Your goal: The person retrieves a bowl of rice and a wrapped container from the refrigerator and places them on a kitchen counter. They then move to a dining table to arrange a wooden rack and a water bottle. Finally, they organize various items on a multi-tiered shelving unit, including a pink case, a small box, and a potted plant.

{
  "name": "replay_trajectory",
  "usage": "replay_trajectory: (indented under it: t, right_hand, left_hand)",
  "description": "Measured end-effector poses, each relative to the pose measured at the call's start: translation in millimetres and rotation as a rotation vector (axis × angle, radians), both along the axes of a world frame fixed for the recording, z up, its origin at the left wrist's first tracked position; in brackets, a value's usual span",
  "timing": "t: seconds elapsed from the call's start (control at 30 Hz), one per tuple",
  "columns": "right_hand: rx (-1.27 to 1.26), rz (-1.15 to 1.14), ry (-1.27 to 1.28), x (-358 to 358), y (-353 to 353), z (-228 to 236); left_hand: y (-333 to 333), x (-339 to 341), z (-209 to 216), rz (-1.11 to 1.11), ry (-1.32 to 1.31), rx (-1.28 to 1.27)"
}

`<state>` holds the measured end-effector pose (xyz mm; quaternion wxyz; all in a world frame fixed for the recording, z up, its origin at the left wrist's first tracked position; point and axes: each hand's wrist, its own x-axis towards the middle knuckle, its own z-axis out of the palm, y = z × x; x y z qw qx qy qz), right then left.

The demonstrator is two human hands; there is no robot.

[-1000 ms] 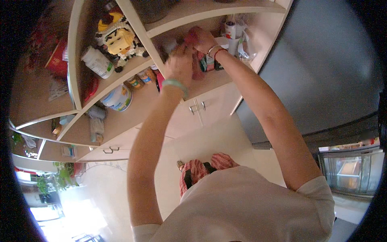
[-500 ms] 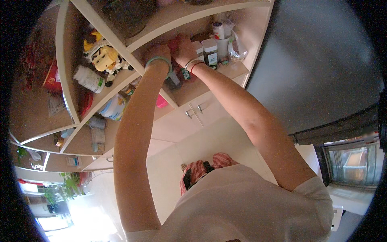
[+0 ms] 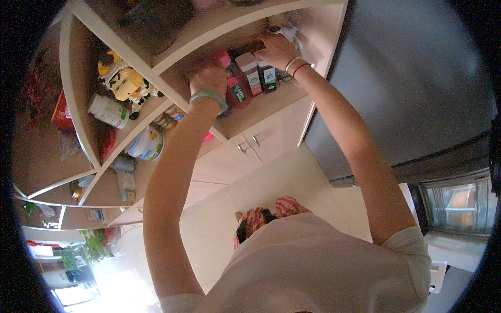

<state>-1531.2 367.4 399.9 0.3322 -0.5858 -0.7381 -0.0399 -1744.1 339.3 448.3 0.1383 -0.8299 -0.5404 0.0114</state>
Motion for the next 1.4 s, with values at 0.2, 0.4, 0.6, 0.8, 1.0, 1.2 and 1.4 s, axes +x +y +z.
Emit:
replay_trajectory:
  t: [0.2, 0.4, 0.6, 0.8, 1.0, 1.2, 1.4]
  right_hand:
    - [-0.279, 0.027, -0.173, -2, 10, -29]
    - [-0.165, 0.085, 0.039, 26, 39, -76]
    - [-0.139, 0.205, -0.028, 19, 28, -65]
    - [-0.202, 0.239, -0.005, 24, 38, -69]
    - [-0.039, 0.159, 0.104, 21, 37, -76]
    - [-0.116, 0.034, 0.037, 6, -5, -42]
    - [0.12, 0.091, 0.081, -47, 11, -7]
  left_hand:
    - [25, 26, -17, -0.182, 0.057, 0.089]
    - [74, 70, -40, -0.321, 0.192, 0.166]
    - [99, 69, -67, -0.296, 0.228, 0.049]
    - [102, 68, -68, -0.307, 0.211, -0.005]
    - [90, 68, -60, -0.286, 0.253, 0.051]
    - [65, 35, -31, -0.393, 0.123, 0.212]
    - [68, -9, -19, -0.254, -0.043, 0.283]
